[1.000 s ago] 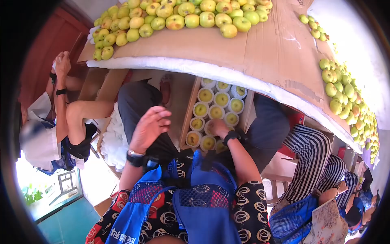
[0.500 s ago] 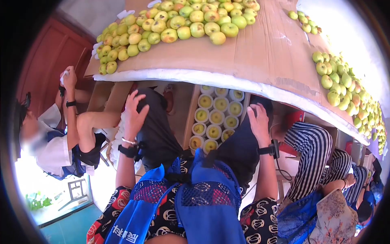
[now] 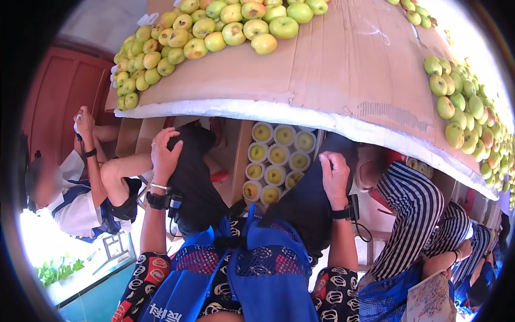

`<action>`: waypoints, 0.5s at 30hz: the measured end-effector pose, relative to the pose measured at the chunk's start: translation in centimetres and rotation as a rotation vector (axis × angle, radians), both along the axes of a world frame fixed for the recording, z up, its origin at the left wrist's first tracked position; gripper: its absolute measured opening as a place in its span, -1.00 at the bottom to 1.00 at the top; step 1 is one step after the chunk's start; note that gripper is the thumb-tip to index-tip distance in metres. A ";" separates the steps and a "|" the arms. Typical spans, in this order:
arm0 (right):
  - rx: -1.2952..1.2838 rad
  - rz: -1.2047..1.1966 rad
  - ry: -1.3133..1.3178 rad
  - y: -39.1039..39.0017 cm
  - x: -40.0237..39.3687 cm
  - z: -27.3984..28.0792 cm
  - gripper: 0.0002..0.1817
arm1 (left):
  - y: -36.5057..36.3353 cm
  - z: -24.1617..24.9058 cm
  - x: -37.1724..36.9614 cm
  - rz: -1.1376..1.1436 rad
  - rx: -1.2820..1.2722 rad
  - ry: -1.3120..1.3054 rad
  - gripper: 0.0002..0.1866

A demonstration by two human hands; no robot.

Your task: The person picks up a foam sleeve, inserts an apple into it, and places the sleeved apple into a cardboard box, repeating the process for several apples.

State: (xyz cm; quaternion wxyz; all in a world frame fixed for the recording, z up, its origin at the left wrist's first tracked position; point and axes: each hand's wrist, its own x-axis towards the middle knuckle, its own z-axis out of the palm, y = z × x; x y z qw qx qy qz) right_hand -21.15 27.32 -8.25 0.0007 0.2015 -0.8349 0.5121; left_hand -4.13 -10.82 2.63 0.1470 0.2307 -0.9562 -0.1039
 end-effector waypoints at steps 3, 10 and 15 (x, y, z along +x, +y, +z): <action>0.017 0.121 -0.055 0.4 -0.2 0.6 -0.81 | 1.3 0.0 0.1 -0.025 -0.004 0.002 -0.73; -0.005 0.008 -0.049 -0.7 0.4 1.0 -0.73 | 2.1 -0.7 0.7 0.036 -0.107 0.050 -0.71; -0.019 -0.055 -0.083 -0.5 1.3 3.2 -0.69 | 0.4 -1.0 1.6 0.032 -0.062 0.040 -0.71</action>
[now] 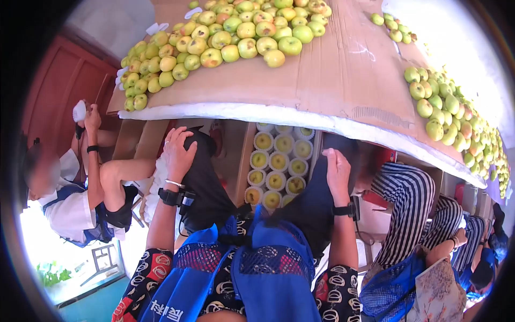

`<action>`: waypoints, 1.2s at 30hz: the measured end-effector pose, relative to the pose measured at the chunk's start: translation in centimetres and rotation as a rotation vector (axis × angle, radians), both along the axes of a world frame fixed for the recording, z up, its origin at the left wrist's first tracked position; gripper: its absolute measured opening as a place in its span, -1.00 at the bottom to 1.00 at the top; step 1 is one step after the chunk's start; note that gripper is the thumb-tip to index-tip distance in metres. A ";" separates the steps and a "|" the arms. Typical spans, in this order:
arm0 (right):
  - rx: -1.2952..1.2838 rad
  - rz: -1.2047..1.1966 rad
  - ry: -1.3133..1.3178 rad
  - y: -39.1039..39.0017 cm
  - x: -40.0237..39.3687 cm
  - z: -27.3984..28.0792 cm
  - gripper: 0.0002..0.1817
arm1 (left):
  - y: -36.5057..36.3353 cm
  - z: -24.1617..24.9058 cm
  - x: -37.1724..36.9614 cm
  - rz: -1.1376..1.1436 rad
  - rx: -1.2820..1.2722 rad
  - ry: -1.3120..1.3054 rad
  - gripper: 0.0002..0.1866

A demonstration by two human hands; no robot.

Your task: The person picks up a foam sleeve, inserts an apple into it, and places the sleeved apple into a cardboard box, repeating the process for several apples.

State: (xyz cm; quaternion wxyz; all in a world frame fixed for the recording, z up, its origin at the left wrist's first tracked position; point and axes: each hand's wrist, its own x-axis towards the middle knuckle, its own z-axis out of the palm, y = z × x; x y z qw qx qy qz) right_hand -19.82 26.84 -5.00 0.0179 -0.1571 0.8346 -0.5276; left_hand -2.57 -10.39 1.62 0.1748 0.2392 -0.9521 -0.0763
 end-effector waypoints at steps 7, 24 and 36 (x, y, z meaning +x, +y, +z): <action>-0.280 -0.145 -0.297 2.1 0.7 5.1 -0.74 | 0.8 -0.4 1.4 -0.027 -0.033 0.108 -0.69; -1.100 1.136 0.137 -0.4 10.7 31.4 -0.82 | 6.6 -2.4 -4.0 -0.329 0.163 0.200 -0.66; -1.401 1.351 -0.511 0.0 11.0 31.3 -0.82 | 9.9 -3.3 -5.3 -0.447 0.274 0.111 -0.77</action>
